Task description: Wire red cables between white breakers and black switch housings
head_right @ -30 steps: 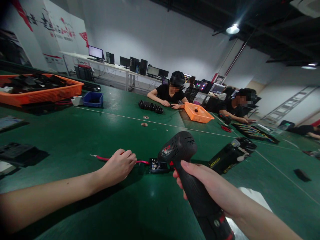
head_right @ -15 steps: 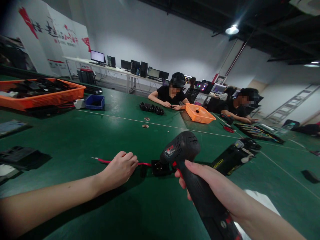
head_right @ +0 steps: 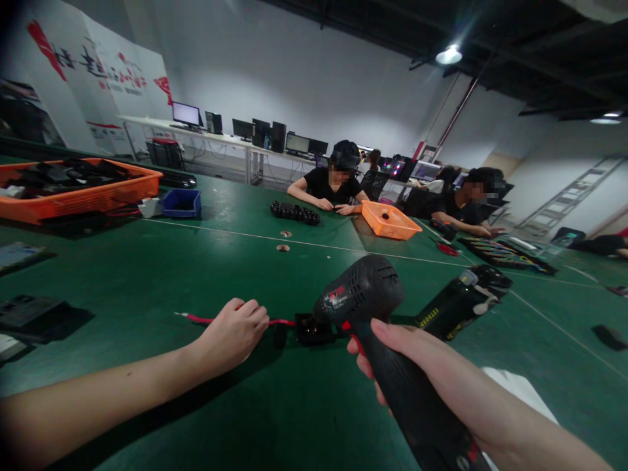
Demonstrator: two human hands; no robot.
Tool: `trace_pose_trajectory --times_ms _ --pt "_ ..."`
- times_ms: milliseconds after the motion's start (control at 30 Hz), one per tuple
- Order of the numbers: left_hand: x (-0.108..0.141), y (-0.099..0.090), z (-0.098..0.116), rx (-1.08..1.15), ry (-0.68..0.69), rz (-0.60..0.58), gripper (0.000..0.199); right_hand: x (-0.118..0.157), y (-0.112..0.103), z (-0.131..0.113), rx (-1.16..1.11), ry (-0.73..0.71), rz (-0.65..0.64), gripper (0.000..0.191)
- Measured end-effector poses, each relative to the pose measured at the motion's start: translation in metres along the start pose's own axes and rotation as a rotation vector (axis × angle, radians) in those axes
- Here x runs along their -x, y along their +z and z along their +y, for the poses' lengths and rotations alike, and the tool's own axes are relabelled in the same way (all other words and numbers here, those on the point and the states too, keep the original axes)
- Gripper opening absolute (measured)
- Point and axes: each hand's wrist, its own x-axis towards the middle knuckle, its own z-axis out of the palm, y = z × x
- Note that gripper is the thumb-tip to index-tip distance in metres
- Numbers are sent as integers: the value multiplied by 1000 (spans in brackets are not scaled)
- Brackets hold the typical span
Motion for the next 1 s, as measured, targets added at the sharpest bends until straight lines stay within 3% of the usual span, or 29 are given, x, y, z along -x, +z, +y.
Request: trace_pose_trajectory --times_ms 200,333,467,567,700,833,933,1000 --pt "-1 -2 0 -21 30 -9 10 -26 -17 11 129 -276 49 51" --pt "-2 0 0 -11 1 5 14 -76 -21 18 624 -539 216 44" --pt "-2 1 1 -7 4 10 17 -132 -29 32 1097 -465 556 43" --pt "-3 0 2 5 2 12 20 -160 -42 47 1260 -370 623 47" --pt "-3 -2 2 9 10 4 18 -173 -55 62 1325 -309 621 48" --pt "-4 -2 2 8 17 -1 18 -172 -52 66 1348 -299 624 50" --pt "-3 -2 2 7 9 -5 17 -167 -43 68 1405 -392 730 48" --pt "-3 -2 2 2 10 -4 17 -163 -36 70 1413 -553 762 48"
